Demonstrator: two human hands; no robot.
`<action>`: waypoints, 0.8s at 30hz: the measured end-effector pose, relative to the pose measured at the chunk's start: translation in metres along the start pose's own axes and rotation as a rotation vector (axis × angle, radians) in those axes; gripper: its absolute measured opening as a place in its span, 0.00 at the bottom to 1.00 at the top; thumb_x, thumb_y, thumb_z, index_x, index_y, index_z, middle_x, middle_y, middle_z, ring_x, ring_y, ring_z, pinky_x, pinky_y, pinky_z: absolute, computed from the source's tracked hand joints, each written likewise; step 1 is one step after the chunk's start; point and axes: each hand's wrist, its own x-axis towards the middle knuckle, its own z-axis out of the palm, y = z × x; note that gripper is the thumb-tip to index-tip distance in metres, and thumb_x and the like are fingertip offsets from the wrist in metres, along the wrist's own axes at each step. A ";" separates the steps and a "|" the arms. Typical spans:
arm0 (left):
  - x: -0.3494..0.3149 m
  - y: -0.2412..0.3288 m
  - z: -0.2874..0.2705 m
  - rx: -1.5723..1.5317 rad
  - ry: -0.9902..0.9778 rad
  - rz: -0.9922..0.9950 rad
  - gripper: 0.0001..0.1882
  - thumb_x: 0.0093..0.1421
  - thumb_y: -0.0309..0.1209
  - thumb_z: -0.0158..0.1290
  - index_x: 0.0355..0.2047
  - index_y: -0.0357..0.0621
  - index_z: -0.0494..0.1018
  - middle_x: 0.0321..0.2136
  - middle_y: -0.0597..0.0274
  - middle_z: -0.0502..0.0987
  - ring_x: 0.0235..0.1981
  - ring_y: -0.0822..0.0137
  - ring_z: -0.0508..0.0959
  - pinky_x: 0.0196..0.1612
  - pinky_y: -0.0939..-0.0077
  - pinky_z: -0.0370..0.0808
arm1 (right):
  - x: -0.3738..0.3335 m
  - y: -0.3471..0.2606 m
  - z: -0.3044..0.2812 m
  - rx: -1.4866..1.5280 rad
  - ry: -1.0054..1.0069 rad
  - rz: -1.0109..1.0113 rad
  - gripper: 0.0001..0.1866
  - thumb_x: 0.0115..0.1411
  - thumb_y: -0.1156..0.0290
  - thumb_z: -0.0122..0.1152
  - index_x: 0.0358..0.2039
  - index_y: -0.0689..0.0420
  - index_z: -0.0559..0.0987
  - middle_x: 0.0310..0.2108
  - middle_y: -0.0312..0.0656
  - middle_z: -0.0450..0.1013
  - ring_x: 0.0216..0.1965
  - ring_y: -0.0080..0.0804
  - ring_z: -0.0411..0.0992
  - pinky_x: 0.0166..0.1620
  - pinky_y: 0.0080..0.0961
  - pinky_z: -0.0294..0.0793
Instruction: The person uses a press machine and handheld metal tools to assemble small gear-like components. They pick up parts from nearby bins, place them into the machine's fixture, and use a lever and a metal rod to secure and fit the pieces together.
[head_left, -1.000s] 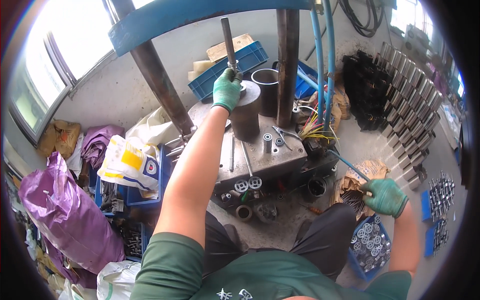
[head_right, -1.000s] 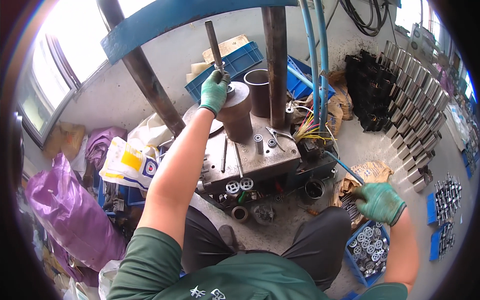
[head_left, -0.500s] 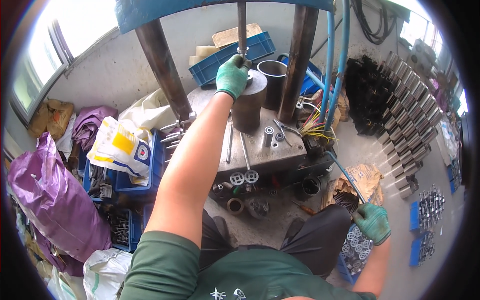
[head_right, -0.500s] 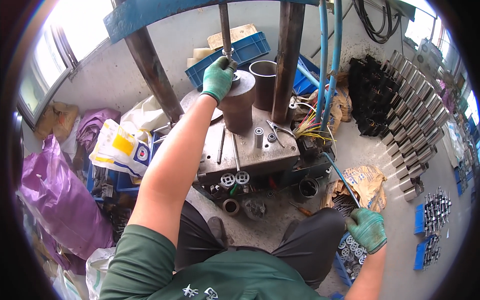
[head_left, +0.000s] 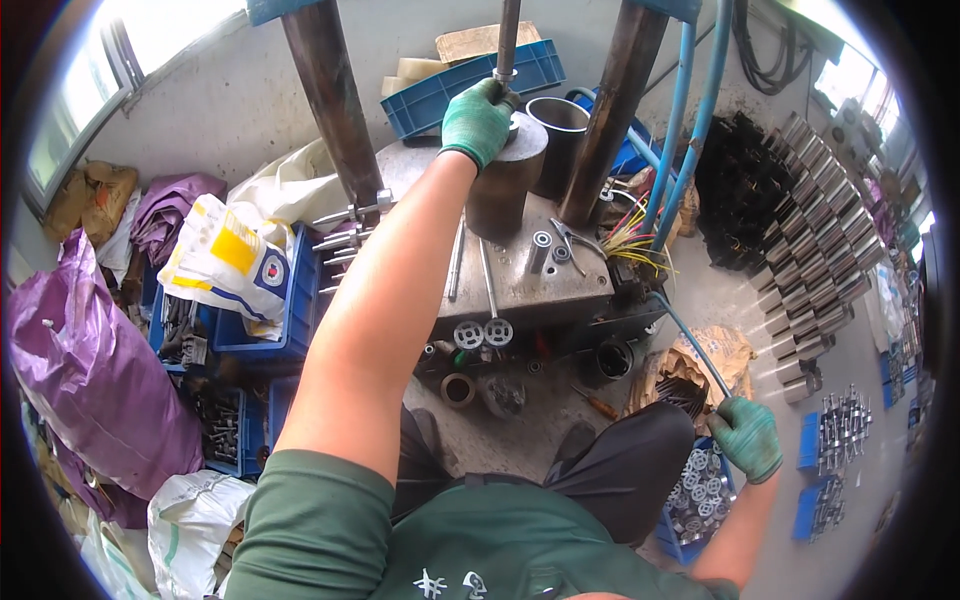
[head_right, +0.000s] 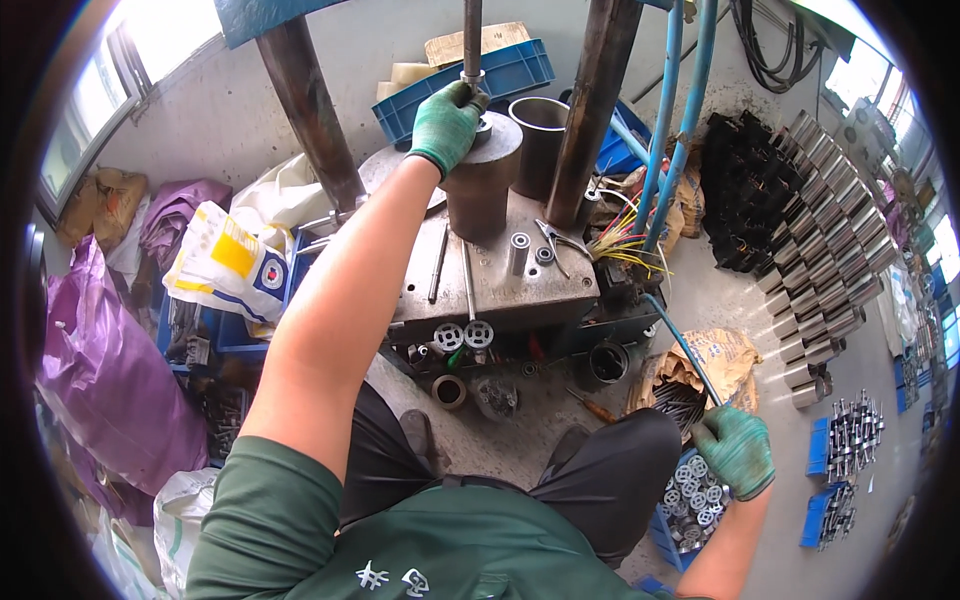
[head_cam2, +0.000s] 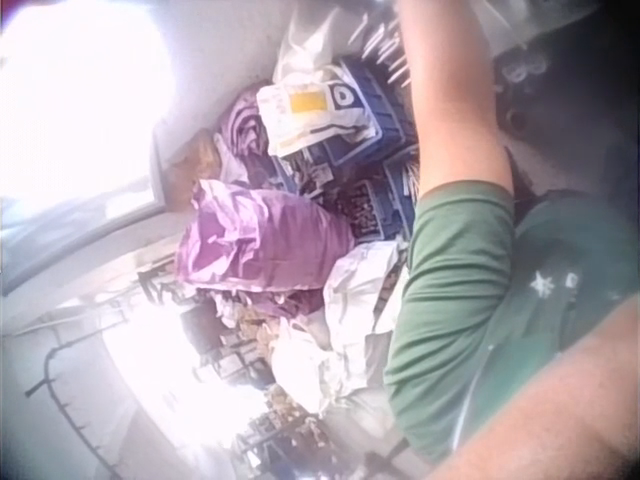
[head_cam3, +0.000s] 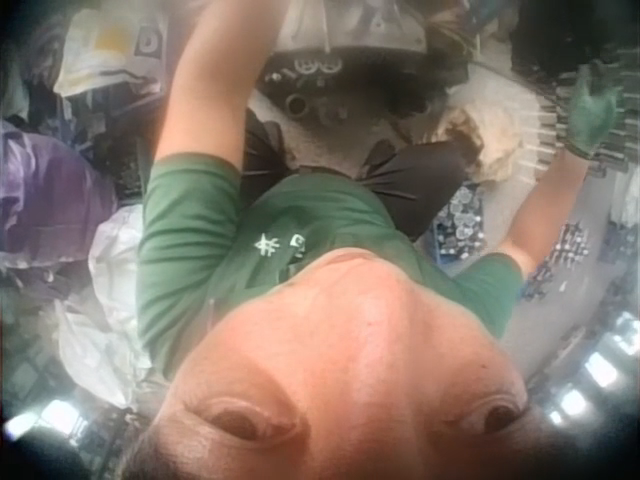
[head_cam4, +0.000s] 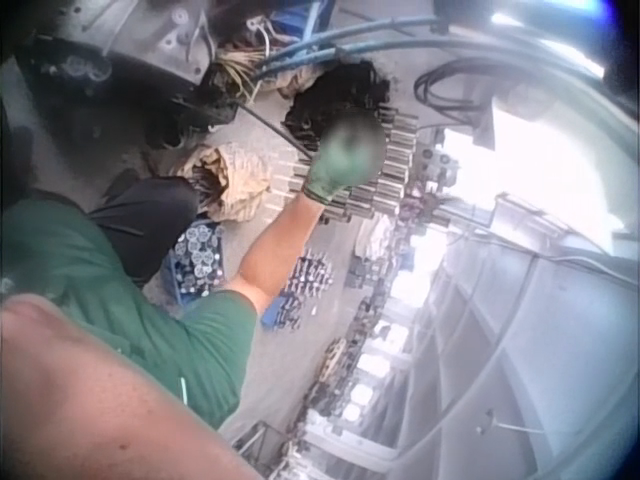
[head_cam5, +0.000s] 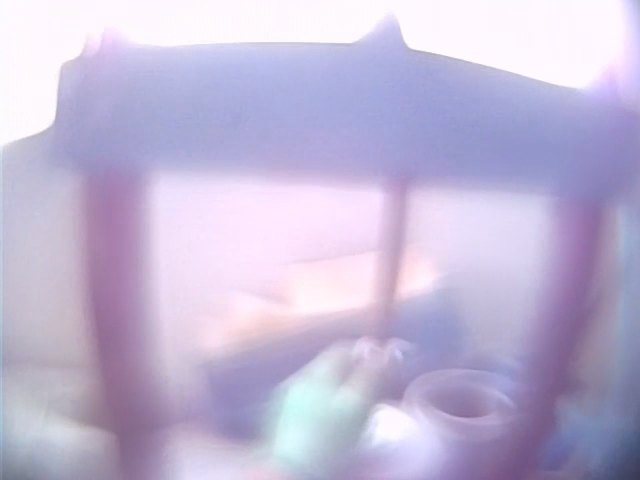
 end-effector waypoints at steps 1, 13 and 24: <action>-0.002 0.002 0.000 -0.043 -0.011 -0.024 0.13 0.70 0.36 0.61 0.48 0.41 0.82 0.36 0.52 0.86 0.34 0.62 0.83 0.43 0.68 0.78 | 0.003 0.003 -0.003 -0.011 -0.011 0.007 0.11 0.55 0.65 0.68 0.26 0.60 0.85 0.29 0.53 0.80 0.32 0.55 0.80 0.38 0.45 0.79; -0.008 0.013 -0.009 -0.231 0.001 -0.038 0.18 0.70 0.43 0.62 0.47 0.40 0.80 0.33 0.61 0.83 0.34 0.70 0.80 0.41 0.72 0.78 | 0.159 0.027 -0.071 0.064 0.907 -0.276 0.13 0.72 0.69 0.64 0.52 0.61 0.82 0.45 0.43 0.82 0.42 0.29 0.78 0.49 0.29 0.80; 0.015 -0.028 0.002 -0.313 0.039 0.090 0.24 0.78 0.48 0.43 0.47 0.43 0.83 0.27 0.67 0.76 0.26 0.74 0.73 0.33 0.78 0.73 | 0.113 0.039 -0.066 0.060 0.284 -0.065 0.23 0.64 0.76 0.62 0.60 0.59 0.80 0.46 0.45 0.83 0.38 0.29 0.79 0.44 0.29 0.81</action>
